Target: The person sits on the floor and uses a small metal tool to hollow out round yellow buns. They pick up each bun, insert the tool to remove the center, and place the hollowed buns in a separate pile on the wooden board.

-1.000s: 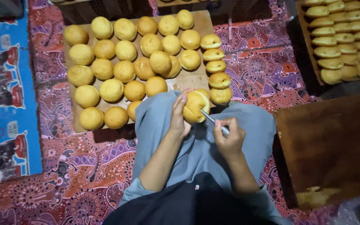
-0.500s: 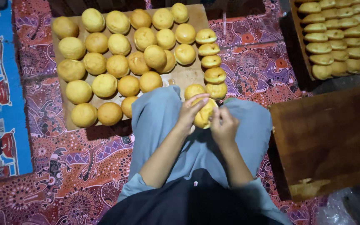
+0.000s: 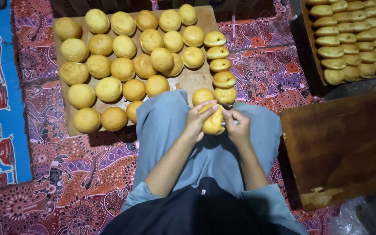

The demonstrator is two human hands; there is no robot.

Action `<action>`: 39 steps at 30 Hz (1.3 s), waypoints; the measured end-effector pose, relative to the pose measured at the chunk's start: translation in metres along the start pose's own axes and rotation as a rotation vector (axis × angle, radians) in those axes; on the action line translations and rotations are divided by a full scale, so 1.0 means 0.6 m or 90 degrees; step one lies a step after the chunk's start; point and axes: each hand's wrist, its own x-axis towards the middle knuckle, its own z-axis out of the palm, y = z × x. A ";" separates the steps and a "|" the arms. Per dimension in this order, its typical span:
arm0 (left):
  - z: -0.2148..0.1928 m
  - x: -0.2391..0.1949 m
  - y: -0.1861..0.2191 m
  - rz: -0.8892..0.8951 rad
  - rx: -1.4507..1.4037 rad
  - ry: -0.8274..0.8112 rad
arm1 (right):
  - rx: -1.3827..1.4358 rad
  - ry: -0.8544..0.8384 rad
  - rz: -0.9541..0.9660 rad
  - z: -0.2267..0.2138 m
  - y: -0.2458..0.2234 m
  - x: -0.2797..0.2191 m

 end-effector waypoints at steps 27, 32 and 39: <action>-0.025 0.035 -0.056 0.006 -0.005 0.141 | -0.104 0.082 -0.105 0.038 0.039 0.014; -0.019 0.030 -0.065 0.008 -0.009 0.141 | -0.052 0.033 -0.097 0.027 0.038 0.012; -0.013 0.029 -0.059 0.030 -0.024 0.172 | -0.231 0.204 -0.209 0.058 0.024 0.025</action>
